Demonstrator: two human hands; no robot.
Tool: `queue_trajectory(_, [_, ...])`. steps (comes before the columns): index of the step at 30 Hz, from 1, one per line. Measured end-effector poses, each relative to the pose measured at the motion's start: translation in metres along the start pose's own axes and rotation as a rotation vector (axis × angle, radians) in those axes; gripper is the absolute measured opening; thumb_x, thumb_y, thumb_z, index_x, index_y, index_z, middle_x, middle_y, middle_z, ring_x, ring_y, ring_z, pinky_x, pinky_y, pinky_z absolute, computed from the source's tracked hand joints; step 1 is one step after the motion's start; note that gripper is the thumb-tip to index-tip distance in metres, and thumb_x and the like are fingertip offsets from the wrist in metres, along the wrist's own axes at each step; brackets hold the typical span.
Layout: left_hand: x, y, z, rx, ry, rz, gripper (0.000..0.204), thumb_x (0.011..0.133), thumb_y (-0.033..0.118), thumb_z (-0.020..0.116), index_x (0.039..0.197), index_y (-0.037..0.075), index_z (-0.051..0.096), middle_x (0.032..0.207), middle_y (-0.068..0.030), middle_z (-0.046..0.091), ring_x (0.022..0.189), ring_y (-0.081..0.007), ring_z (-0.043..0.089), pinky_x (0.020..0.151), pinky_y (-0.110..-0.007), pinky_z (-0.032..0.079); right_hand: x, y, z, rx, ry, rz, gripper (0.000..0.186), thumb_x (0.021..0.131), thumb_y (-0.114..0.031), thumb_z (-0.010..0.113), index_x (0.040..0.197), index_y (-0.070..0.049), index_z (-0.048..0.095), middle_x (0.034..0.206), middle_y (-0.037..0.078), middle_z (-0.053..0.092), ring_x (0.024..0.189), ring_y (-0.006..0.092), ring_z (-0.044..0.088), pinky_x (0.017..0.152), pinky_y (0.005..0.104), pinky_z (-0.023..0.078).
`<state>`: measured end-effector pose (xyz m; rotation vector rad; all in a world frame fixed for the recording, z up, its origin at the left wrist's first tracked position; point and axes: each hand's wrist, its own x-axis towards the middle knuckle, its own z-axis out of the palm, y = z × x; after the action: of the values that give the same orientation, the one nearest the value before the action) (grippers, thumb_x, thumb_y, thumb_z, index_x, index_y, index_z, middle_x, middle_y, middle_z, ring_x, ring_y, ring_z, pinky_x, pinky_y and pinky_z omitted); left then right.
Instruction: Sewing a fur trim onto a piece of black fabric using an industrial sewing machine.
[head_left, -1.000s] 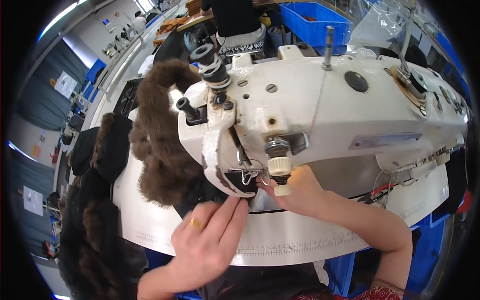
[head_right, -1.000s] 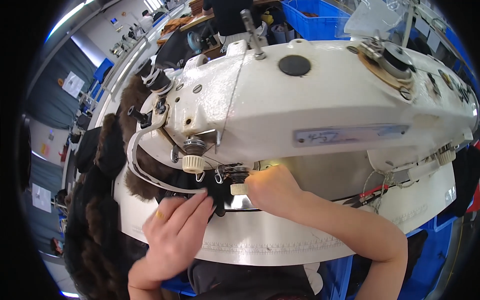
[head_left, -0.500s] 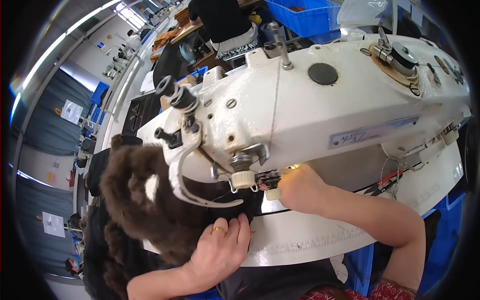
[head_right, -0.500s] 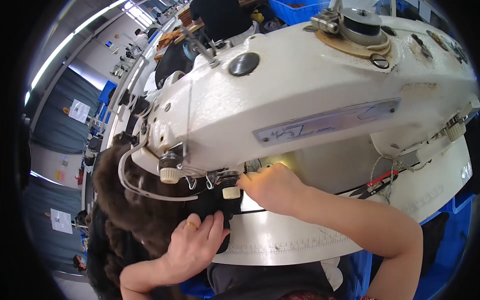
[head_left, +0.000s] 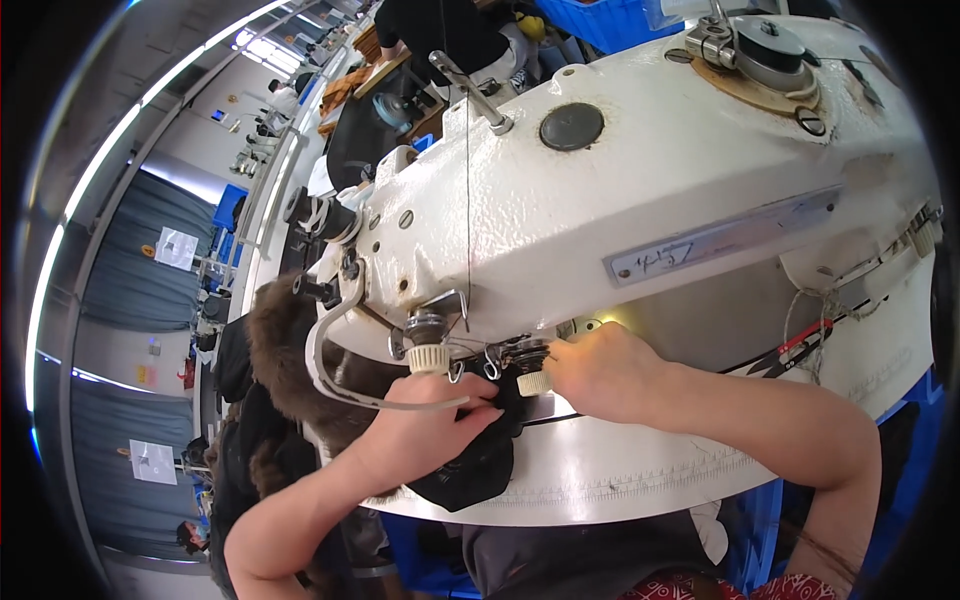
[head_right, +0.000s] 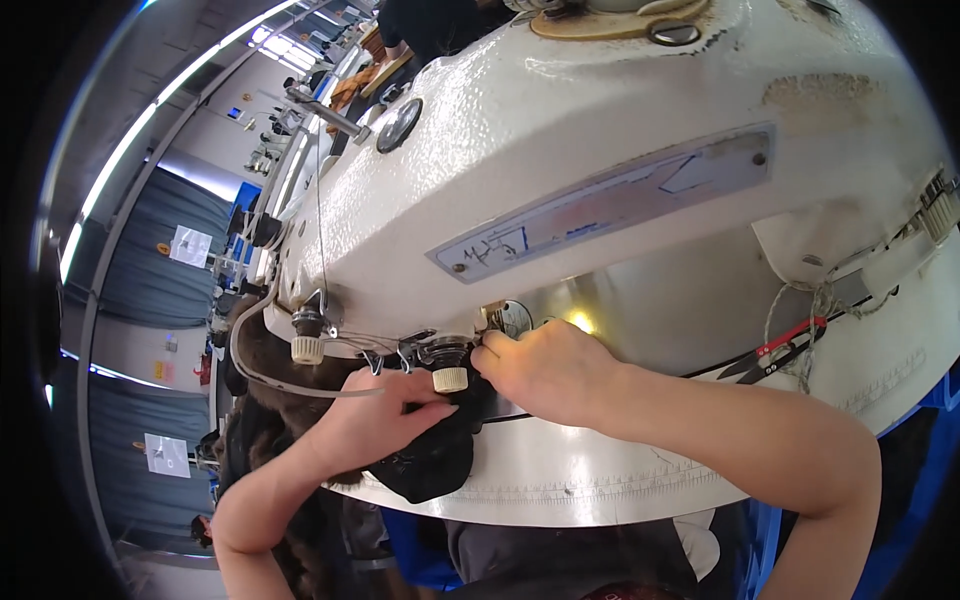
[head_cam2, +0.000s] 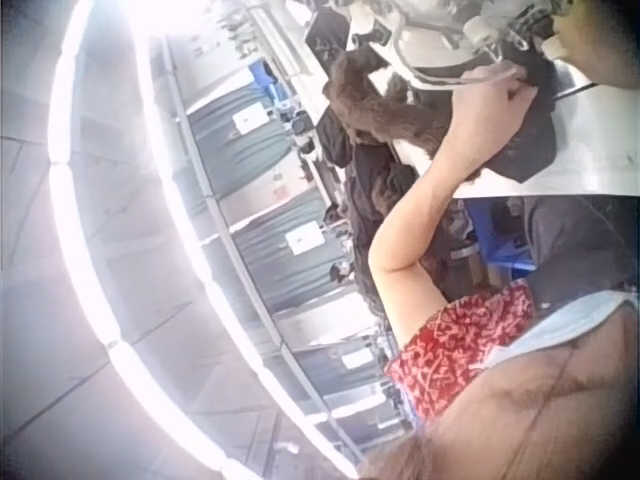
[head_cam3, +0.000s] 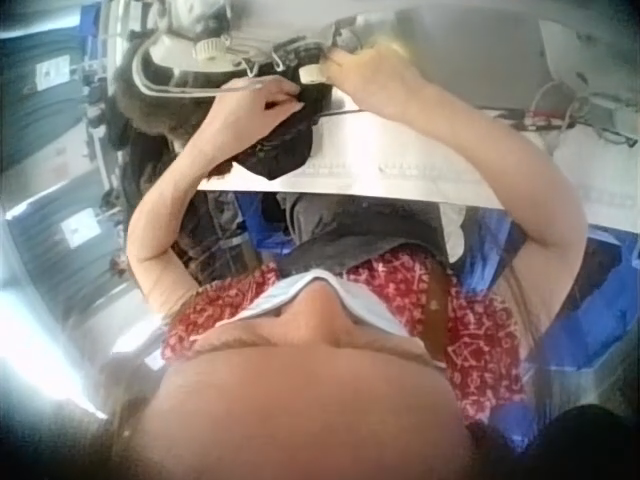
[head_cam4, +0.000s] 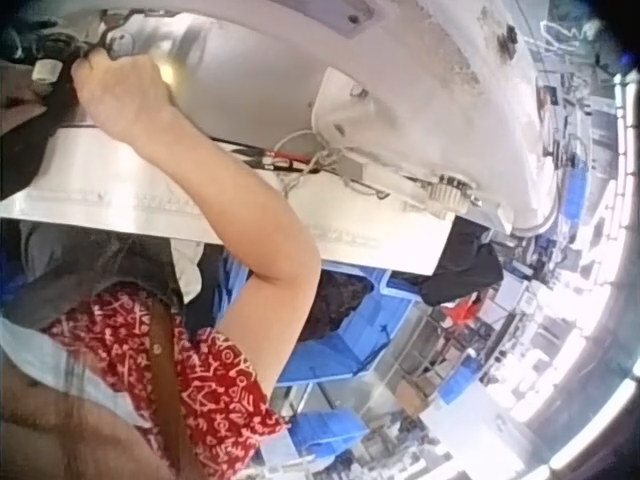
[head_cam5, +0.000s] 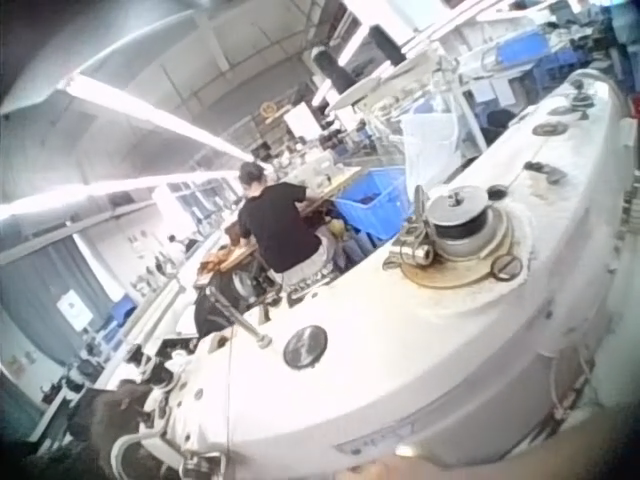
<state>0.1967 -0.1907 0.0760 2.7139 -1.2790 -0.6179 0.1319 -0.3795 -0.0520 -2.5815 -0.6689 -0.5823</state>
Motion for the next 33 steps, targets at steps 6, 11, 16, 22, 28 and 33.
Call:
queue_trajectory(6, [0.028, 0.016, -0.003, 0.183, -0.271, -0.119, 0.045, 0.076, 0.037, 0.076, 0.100, 0.001, 0.066, 0.085, -0.0118, 0.070, 0.080, -0.0272, 0.069, 0.072, -0.035, 0.053, -0.001, -0.006, 0.001, -0.085, 0.127, 0.060, 0.012, 0.069, -0.012, 0.064, 0.071, -0.007, 0.053, 0.073, 0.006, 0.054, 0.055, 0.0203, 0.061, 0.047, 0.0329, 0.047])
queue_trajectory(11, [0.028, 0.011, 0.000, 0.088, -0.298, -0.298, 0.062, 0.072, 0.055, 0.076, 0.098, 0.000, 0.062, 0.084, -0.0133, 0.069, 0.082, -0.0291, 0.068, 0.075, -0.038, 0.053, 0.001, -0.005, 0.004, -0.107, 0.080, 0.071, 0.016, 0.074, -0.016, 0.065, 0.081, -0.008, 0.053, 0.075, 0.003, 0.055, 0.058, 0.0164, 0.063, 0.047, 0.0302, 0.046])
queue_trajectory(16, [0.021, 0.003, 0.009, -0.035, -0.219, -0.322, 0.057, 0.075, 0.053, 0.076, 0.091, 0.000, 0.063, 0.079, -0.0128, 0.068, 0.073, -0.0255, 0.067, 0.071, -0.036, 0.053, 0.001, -0.006, 0.005, -0.092, 0.121, 0.068, 0.018, 0.076, -0.018, 0.067, 0.086, -0.010, 0.055, 0.077, 0.002, 0.056, 0.059, 0.0166, 0.064, 0.049, 0.0304, 0.047])
queue_trajectory(22, [0.015, 0.008, -0.002, -0.340, -0.161, -0.481, 0.033, 0.089, 0.034, 0.067, 0.092, 0.001, 0.064, 0.075, -0.0066, 0.065, 0.067, -0.0123, 0.064, 0.059, -0.027, 0.051, -0.011, -0.011, -0.002, 0.069, 0.106, 0.092, 0.020, 0.079, -0.015, 0.062, 0.098, -0.007, 0.060, 0.089, 0.003, 0.060, 0.077, 0.0176, 0.065, 0.055, 0.0311, 0.049])
queue_trajectory(28, [0.016, 0.021, -0.016, -0.359, -0.207, -0.539, 0.025, 0.092, 0.026, 0.062, 0.095, 0.001, 0.065, 0.073, -0.0021, 0.065, 0.057, -0.0087, 0.062, 0.050, -0.024, 0.050, -0.022, -0.027, -0.003, 0.108, 0.125, -0.099, 0.038, 0.079, -0.013, 0.059, 0.113, 0.002, 0.061, 0.121, 0.015, 0.061, 0.103, 0.0218, 0.058, 0.078, 0.0304, 0.049])
queue_trajectory(33, [0.017, 0.025, -0.018, -0.262, -0.238, -0.566, 0.026, 0.092, 0.026, 0.061, 0.102, 0.001, 0.064, 0.073, -0.0037, 0.067, 0.056, -0.0090, 0.063, 0.049, -0.024, 0.050, -0.027, -0.036, -0.009, 0.231, 0.034, -0.083, 0.049, 0.080, -0.015, 0.059, 0.124, 0.007, 0.057, 0.128, 0.019, 0.059, 0.104, 0.0246, 0.058, 0.084, 0.0336, 0.046])
